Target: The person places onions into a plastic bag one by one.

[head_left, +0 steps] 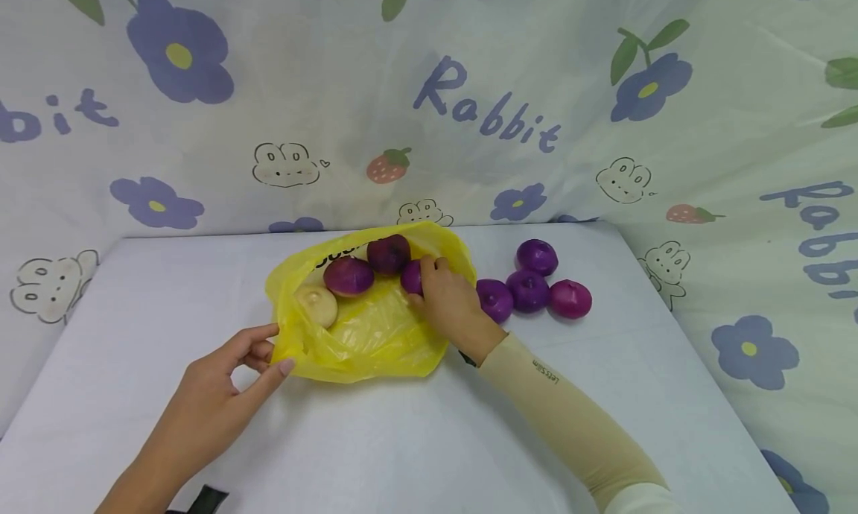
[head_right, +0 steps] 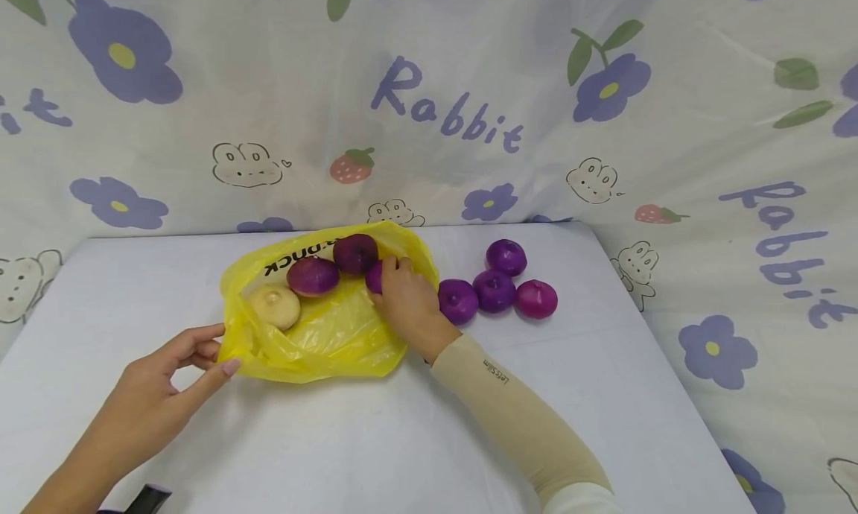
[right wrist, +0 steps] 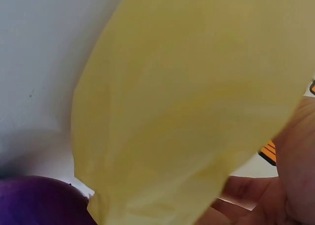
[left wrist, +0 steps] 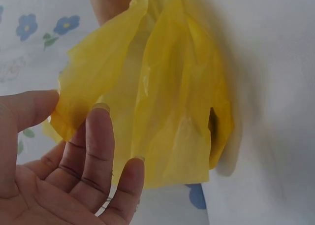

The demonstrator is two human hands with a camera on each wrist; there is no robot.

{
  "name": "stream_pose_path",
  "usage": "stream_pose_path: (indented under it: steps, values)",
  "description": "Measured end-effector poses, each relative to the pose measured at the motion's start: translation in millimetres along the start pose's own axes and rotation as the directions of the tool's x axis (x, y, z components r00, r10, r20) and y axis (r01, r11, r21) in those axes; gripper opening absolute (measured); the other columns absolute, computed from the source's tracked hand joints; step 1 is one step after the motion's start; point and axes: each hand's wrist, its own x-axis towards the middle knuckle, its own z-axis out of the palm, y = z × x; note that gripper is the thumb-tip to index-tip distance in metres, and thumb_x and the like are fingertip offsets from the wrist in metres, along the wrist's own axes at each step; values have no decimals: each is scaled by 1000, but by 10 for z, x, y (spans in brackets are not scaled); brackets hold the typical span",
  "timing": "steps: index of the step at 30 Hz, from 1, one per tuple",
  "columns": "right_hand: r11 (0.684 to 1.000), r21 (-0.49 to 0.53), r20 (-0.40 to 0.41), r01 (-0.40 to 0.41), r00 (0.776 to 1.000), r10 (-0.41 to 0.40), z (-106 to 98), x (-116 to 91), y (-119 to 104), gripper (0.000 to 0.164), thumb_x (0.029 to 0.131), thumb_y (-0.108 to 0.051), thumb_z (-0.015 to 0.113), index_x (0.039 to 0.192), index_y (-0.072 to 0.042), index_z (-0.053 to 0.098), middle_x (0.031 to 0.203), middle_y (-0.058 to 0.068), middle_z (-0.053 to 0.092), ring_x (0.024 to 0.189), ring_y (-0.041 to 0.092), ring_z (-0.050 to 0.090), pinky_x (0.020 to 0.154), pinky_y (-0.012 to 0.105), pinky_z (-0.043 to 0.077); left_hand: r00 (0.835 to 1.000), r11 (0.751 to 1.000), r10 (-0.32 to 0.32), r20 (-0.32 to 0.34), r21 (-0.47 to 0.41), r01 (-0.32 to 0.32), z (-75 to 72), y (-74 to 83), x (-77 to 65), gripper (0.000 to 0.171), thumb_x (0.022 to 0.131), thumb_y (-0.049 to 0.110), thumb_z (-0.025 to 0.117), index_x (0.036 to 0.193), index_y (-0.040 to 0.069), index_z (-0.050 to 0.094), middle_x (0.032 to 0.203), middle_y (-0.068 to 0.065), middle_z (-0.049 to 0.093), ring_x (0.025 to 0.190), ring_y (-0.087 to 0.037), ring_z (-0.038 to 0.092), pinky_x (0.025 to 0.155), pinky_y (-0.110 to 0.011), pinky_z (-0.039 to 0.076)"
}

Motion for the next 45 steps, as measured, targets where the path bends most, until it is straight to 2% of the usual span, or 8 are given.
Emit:
stream_pose_path:
  steps: [13,21,30,35,45]
  values:
    - [1000,-5,-3,-19,1000,19,4,6,-5,56,98,-41,74,133,-4,51,119,19,60,84,33,67,75,45,61,1000,1000,3,7,-6,-3,-25,30,-10,45,98,29,78,136,10,64,100,8,68,91,-7,60,79,-9,40]
    - [1000,-11,-40,7,999,-7,-32,-103,9,64,96,-45,76,136,-5,47,122,16,54,78,33,67,68,45,61,1000,1000,11,-2,-8,-11,-33,25,-11,44,98,27,77,136,9,64,100,7,68,91,-7,60,80,-5,41]
    - [997,-38,-79,61,995,-64,-171,-273,-16,60,97,-41,76,139,-5,52,126,16,57,92,32,70,78,45,61,1000,1000,-3,1,13,3,-34,12,-9,46,98,30,77,137,9,64,101,7,68,91,-8,60,78,-9,44]
    - [996,-2,-98,90,991,-90,-328,-446,0,61,99,-43,73,143,-6,55,135,14,58,101,30,69,81,44,61,1000,1000,9,-9,0,-9,-27,13,-12,45,98,28,78,136,9,64,101,7,68,91,-6,60,76,-9,44]
    - [993,26,-167,115,980,-109,-553,-801,249,59,97,-42,75,143,-9,58,143,11,60,121,31,65,90,47,58,1000,1000,13,-15,-13,-13,-25,12,-10,44,97,27,78,136,11,64,101,6,68,90,-4,60,77,-7,43]
